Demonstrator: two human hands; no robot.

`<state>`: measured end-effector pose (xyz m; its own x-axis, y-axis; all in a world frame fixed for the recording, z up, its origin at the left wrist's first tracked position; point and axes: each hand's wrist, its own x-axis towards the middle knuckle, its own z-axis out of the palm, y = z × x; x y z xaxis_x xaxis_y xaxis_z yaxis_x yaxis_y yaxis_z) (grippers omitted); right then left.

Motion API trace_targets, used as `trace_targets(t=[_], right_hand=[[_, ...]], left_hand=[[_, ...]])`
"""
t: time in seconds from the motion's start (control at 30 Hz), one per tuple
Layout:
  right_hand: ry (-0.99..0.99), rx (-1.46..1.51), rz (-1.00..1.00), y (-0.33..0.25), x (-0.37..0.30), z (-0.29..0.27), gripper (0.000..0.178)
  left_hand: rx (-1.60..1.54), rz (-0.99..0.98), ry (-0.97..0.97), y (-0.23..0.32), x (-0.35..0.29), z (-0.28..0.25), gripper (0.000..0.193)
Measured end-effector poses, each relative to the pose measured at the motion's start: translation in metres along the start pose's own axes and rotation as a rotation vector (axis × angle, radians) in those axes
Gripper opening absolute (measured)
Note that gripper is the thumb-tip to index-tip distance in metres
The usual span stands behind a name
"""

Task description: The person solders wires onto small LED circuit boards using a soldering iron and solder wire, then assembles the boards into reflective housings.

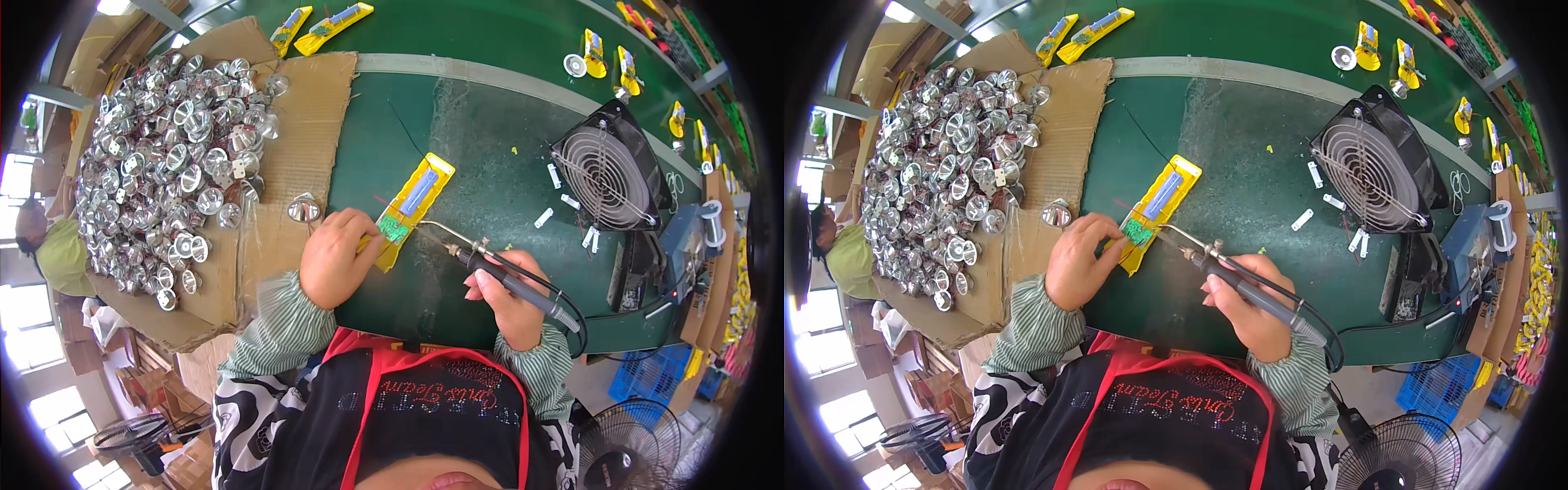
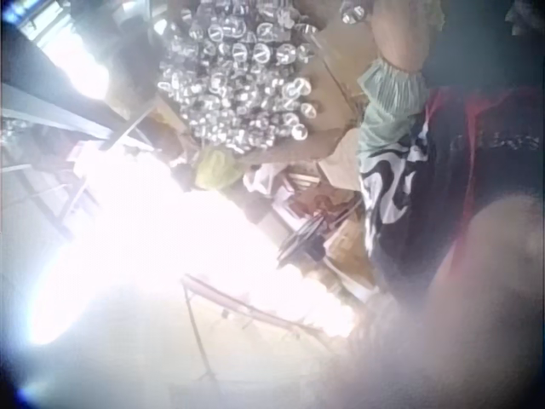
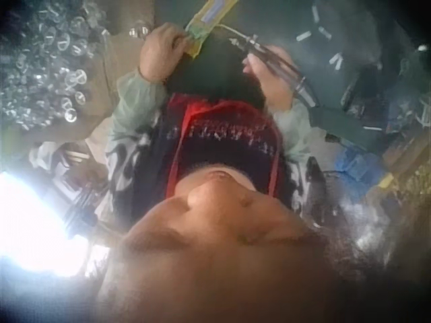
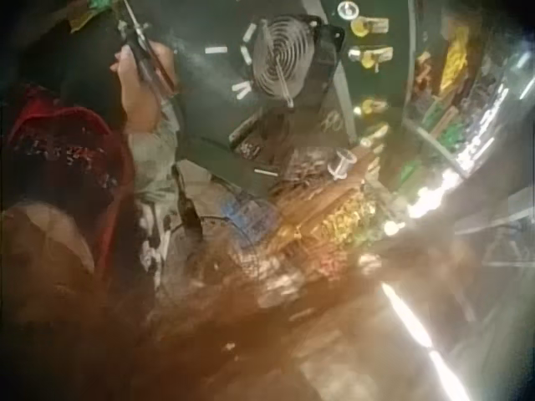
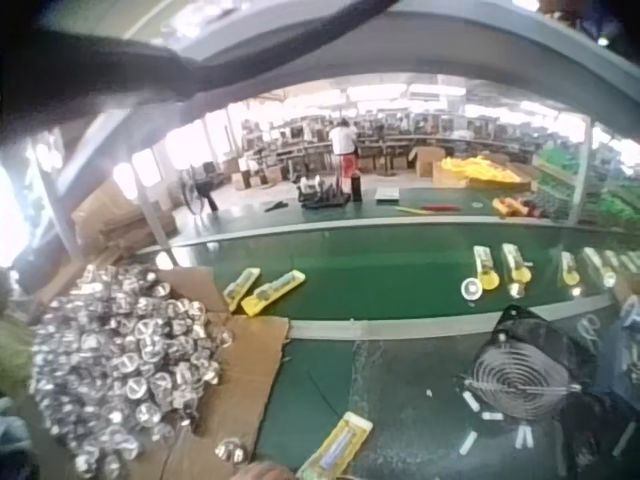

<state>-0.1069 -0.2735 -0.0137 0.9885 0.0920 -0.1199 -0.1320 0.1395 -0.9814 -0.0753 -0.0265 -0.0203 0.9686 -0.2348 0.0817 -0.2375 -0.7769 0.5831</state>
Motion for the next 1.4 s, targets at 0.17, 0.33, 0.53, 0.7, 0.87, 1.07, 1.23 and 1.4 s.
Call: trace_targets(t=[0.17, 0.33, 0.53, 0.7, 0.87, 1.07, 1.23, 1.4], right_hand=[[0.07, 0.062, 0.005, -0.002, -0.004, -0.013, 0.018], [0.084, 0.078, -0.023, 0.003, -0.001, -0.03, 0.017], [0.182, 0.085, -0.069, 0.002, 0.0, -0.044, 0.019], [0.246, 0.148, 0.032, 0.006, 0.003, -0.053, 0.019], [0.221, 0.134, 0.082, 0.003, 0.01, -0.056, 0.02], [0.235, 0.134, 0.134, 0.0, 0.011, -0.061, 0.019], [0.211, 0.091, 0.116, -0.001, 0.014, -0.062, 0.018], [0.188, 0.107, 0.072, 0.001, 0.015, -0.053, 0.018]], left_hand=[[0.247, 0.094, -0.097, 0.022, -0.012, -0.005, 0.041], [-0.037, 0.038, -0.048, 0.027, 0.024, -0.008, 0.034], [0.064, 0.225, 0.048, 0.045, 0.149, 0.013, 0.033], [0.006, 0.229, 0.044, 0.059, 0.284, 0.081, 0.039], [-0.603, -0.02, -0.324, 0.084, 0.361, 0.112, 0.052], [-0.046, 0.172, -0.276, 0.037, 0.384, 0.07, 0.058], [0.849, -0.279, 0.037, -0.029, 0.352, -0.004, 0.078], [0.817, -0.285, 0.058, -0.152, 0.342, -0.023, 0.078]])
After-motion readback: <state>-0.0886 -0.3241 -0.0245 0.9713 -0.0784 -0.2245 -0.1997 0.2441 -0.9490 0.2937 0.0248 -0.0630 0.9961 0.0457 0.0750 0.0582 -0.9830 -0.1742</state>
